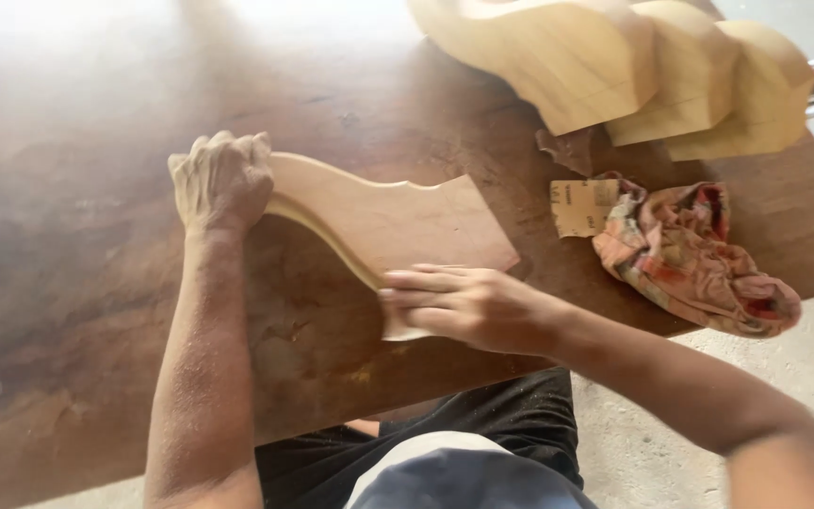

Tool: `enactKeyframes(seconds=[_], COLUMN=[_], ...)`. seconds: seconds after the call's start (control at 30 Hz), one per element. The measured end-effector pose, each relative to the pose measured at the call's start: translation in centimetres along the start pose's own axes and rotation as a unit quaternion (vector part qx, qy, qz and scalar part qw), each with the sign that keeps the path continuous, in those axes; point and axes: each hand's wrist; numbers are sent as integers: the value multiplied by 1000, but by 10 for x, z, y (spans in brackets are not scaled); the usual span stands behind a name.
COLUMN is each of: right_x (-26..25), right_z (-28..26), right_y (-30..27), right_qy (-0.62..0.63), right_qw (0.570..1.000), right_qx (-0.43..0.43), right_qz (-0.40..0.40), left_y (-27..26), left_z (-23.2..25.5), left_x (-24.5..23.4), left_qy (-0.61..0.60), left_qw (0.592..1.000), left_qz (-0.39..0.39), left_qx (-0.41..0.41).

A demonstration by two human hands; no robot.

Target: Sanding a wooden furniture part manually using sandpaper.

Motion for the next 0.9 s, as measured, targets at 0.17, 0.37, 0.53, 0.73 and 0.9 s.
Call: enactKeyframes(seconds=[0.17,0.37,0.53,0.73,0.9], right_x=[-8,-45,-11,7,-27], right_z=[1,5,10,1,5], right_y=[-7,-83,-52,13,-51], right_qy=[-14,-62,-87,74,69], right_qw=[1000,987,990,993,991], right_qx=[-4,137,105,73,109], right_qz=[24,51,46,63,29], left_y=[3,-4,-2,0,-3], left_z=[-8,-4,-1,-5,0], left_x=[-1,1,1,4,1], left_qy=[15,-3,15,18,7], left_qw=[1000,1000,999,999,999], left_qz=[12,-1,2,34,9], left_qx=[23,-19,-28,7,-32])
Point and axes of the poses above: each hand's wrist, its own y-axis towards the middle knuckle, its own x-axis out of the palm, z = x × y, and after that the axes turned 11 degrees about -y, right-handed
